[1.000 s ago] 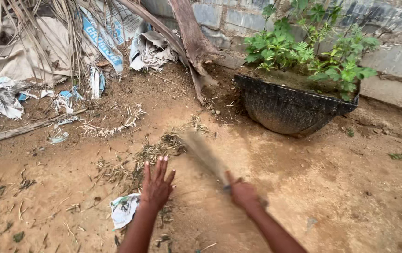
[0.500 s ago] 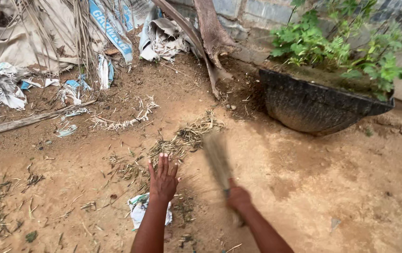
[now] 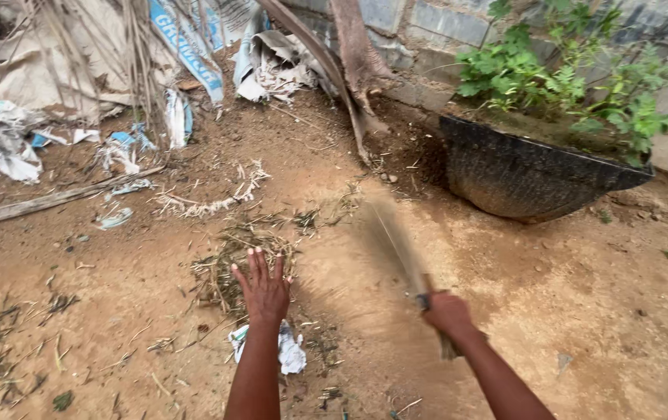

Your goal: The person sweeps debris and dried leaves across a dirt floor using a handheld bundle of sticks, gathering the waste into a pile.

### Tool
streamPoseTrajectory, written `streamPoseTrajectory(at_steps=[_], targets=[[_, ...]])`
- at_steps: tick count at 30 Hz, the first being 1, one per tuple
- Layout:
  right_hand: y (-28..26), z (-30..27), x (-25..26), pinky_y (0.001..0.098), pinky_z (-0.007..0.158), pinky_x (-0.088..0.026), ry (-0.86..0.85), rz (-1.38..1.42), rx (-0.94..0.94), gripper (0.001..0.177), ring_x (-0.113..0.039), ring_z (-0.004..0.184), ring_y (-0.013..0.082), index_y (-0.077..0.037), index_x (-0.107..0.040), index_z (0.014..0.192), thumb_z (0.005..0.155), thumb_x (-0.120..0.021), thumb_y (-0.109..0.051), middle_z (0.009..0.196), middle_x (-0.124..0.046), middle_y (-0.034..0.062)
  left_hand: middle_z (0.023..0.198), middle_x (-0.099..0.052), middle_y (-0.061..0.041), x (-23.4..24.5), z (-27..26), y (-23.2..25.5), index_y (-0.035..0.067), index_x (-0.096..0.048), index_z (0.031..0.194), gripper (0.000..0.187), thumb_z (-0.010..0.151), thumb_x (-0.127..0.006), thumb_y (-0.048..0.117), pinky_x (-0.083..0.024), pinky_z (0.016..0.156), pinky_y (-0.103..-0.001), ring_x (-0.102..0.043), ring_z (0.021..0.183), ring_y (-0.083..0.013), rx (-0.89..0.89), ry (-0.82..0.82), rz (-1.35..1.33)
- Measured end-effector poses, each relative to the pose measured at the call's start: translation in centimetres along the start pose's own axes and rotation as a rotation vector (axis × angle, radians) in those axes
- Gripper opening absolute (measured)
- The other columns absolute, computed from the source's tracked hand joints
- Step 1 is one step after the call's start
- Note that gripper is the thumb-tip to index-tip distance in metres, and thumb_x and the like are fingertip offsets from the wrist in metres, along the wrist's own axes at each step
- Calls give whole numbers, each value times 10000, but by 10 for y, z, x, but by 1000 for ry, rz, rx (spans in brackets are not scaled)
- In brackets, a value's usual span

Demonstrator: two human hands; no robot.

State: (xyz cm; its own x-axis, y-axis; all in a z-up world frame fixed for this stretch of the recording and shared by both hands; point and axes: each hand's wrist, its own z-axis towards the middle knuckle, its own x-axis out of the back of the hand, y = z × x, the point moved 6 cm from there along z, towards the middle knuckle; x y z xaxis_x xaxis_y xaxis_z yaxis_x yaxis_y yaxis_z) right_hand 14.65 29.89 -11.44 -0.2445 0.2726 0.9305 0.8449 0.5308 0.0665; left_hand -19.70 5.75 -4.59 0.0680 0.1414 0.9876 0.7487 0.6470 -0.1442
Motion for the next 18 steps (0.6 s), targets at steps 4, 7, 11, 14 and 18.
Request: streamPoseTrajectory(at_steps=[4,7,11,14,18], targets=[[17,15,-24,284,508,-510,-64,126,-173,907,-606,618,134,-113,-112,1633,960,-652,-392,871,-683,47,1716,6,-204,-5,-10,-22,249,-140,1635,644,1062,-345,461,29,1174,-712,78,1570,-391,7,0,51],[-37,7,-49,325,532,-591,-102,346,-187,955,-652,639,186,-171,52,1671,975,-590,-286,880,-717,107,1696,21,-229,-6,-10,-38,224,-109,1638,696,1017,-420,277,32,1140,-726,78,1542,-401,39,-17,120],[-138,-22,-56,282,598,-561,-190,71,183,1054,-629,734,186,-101,16,1649,923,-728,-278,998,-681,129,1688,24,-222,-2,-9,-38,139,-87,1644,827,932,-507,152,19,1139,-700,52,1528,-410,156,-33,143],[-166,-49,-19,261,591,-574,-124,4,363,798,-613,750,196,-173,-296,1549,907,-754,-290,1051,-667,154,1713,42,-185,4,-2,-17,100,-123,1627,797,932,-512,120,7,1192,-679,48,1558,-403,135,-78,75],[-144,-77,59,277,550,-601,-94,-15,173,934,-635,704,191,-268,-87,1640,915,-673,-205,1082,-634,132,1706,21,-196,16,6,33,96,-68,1665,890,909,-538,88,8,1235,-602,25,1553,-357,81,45,-66]])
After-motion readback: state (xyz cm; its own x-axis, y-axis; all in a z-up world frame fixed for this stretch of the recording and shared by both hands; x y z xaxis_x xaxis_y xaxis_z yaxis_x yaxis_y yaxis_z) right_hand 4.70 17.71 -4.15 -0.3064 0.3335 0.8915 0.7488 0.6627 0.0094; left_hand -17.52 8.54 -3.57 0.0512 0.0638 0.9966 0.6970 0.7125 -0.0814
